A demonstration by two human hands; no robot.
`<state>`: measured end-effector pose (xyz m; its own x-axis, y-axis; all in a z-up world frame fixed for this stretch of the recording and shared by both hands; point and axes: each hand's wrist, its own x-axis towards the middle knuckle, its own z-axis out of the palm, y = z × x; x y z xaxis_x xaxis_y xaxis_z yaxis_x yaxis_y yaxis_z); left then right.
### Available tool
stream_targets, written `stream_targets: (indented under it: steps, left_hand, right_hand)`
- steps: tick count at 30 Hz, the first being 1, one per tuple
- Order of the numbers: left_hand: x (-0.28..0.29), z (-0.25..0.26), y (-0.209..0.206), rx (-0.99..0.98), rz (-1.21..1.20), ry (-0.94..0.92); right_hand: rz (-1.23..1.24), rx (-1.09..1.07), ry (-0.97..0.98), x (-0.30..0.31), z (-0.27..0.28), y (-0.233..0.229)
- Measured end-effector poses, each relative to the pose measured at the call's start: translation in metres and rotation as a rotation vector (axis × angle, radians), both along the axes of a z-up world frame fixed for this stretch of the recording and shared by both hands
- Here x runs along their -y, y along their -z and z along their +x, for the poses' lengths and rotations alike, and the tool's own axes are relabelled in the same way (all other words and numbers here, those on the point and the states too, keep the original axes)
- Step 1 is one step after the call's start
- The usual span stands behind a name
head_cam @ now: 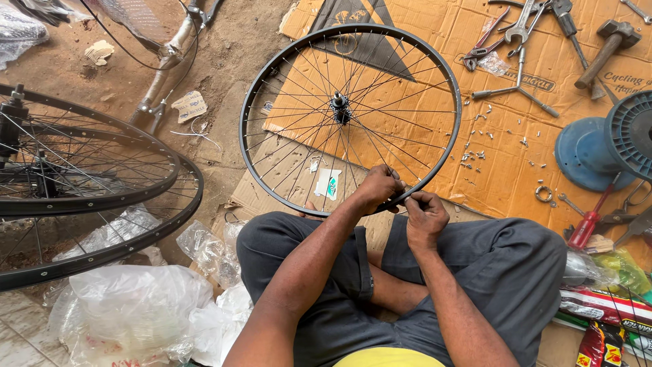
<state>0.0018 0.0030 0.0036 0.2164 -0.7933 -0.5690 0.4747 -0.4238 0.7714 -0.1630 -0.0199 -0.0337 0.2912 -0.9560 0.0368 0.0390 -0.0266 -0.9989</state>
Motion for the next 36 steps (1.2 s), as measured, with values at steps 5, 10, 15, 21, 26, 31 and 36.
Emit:
stream_targets:
  steps: [5,10,15,21,26,31,36]
  left_hand:
    - [-0.002,-0.001,-0.011,0.037,-0.001,0.005]
    - [-0.004,0.001,-0.015,0.096,0.026,0.034]
    - [-0.007,-0.001,-0.027,0.144,0.039,0.048]
    - [-0.021,-0.015,-0.035,1.250,-0.027,0.293]
    - [-0.004,0.017,-0.019,0.929,-0.160,0.608]
    - [0.008,0.000,0.006,0.954,-0.089,0.595]
    - [0.011,0.005,0.013,0.851,-0.116,0.570]
  right_hand:
    - [-0.062,-0.058,-0.084,-0.007,-0.005,-0.003]
    - [-0.026,0.002,-0.132,0.000,-0.001,-0.015]
    - [-0.099,-0.268,-0.075,0.012,-0.007,-0.009]
    - [0.289,-0.110,-0.195,0.031,-0.011,0.000]
    - [0.318,-0.019,-0.265,0.036,-0.015,-0.009]
    - [0.284,-0.074,-0.266,0.040,-0.018,-0.012]
    - [0.315,-0.103,-0.243,0.041,-0.013,-0.016]
